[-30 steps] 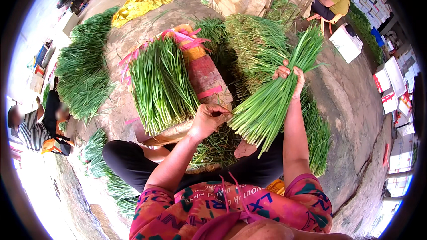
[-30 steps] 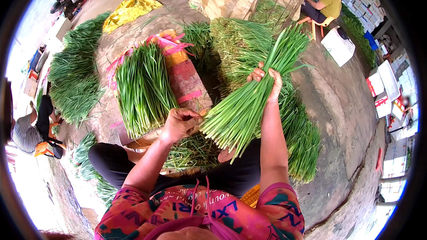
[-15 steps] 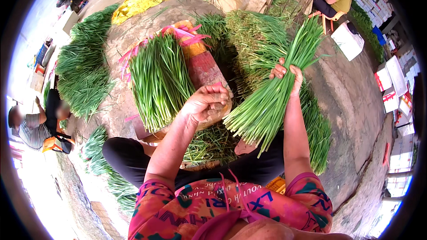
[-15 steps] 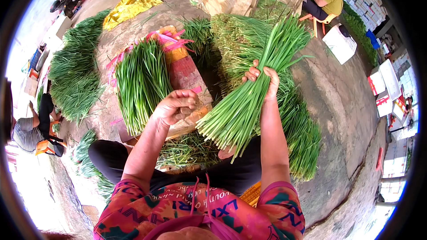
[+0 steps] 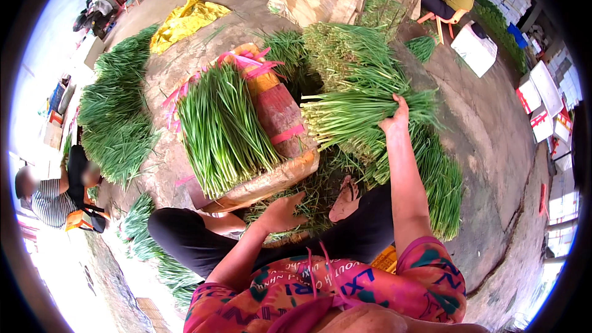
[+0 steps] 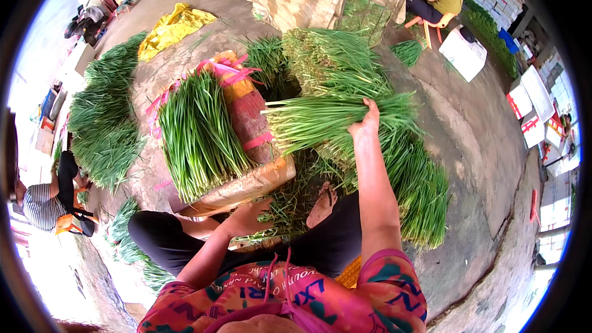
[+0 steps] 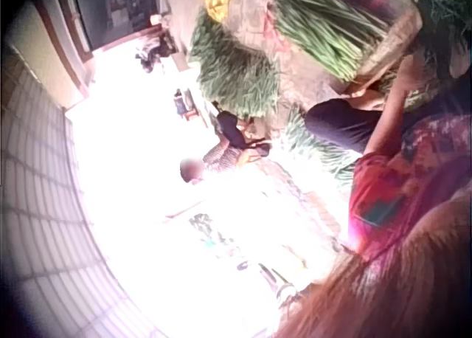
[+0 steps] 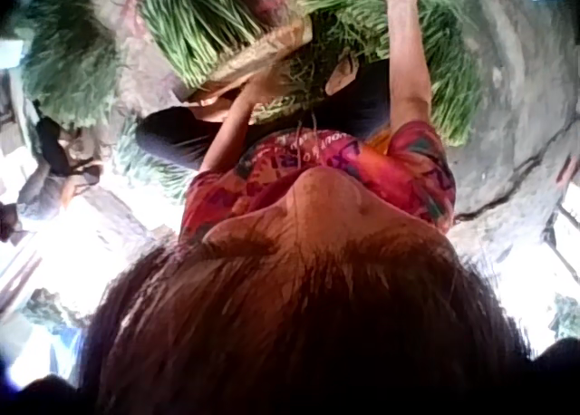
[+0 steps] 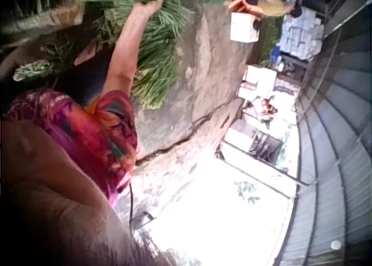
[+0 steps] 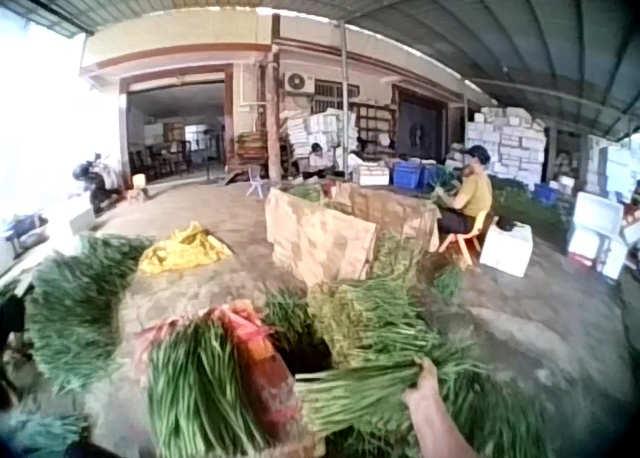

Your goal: The person is sorting and bunching green leaves by picking up handfuls of leaves, tapping the root ends against a wooden block, and placing the bunches into a pile.

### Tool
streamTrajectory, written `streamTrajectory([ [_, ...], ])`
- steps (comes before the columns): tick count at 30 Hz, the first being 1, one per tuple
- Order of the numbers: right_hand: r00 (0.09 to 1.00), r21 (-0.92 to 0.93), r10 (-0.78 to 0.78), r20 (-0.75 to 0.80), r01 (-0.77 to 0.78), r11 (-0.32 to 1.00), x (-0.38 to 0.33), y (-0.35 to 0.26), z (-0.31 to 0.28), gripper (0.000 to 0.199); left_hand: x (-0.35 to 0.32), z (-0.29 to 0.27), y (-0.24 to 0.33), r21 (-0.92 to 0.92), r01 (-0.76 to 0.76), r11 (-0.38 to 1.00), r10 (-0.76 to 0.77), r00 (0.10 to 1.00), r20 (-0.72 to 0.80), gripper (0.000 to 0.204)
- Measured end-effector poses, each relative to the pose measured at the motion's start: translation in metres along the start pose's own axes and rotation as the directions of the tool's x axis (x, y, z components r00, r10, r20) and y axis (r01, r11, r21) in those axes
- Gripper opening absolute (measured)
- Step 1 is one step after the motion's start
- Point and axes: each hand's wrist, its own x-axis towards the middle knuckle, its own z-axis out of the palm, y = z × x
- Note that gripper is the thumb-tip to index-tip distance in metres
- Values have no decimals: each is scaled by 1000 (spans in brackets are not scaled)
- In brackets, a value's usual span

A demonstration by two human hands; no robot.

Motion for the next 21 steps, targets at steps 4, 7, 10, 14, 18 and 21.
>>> streamTrajectory([
  [4,997,102,34,76,-42,994,0,-2,-1,32,44,-2,25,-630,-195,752,-149,880,-451,29],
  [7,999,144,9,48,-16,989,-6,-5,7,28,70,-27,57,-633,-390,668,-203,723,-660,24],
  [10,1000,144,-2,31,-3,990,-10,-5,10,23,95,-39,70,-738,-418,529,-279,736,-617,23],
  [14,998,140,-9,57,1,990,-3,-6,6,19,123,-25,64,-787,-426,446,-312,750,-583,16],
  [18,995,119,-73,75,64,991,-8,-9,6,27,130,-13,66,-767,-413,492,-312,738,-598,9],
  [21,992,115,-91,87,81,990,-6,-9,5,25,136,-14,65,-804,-413,428,-323,761,-563,5],
])
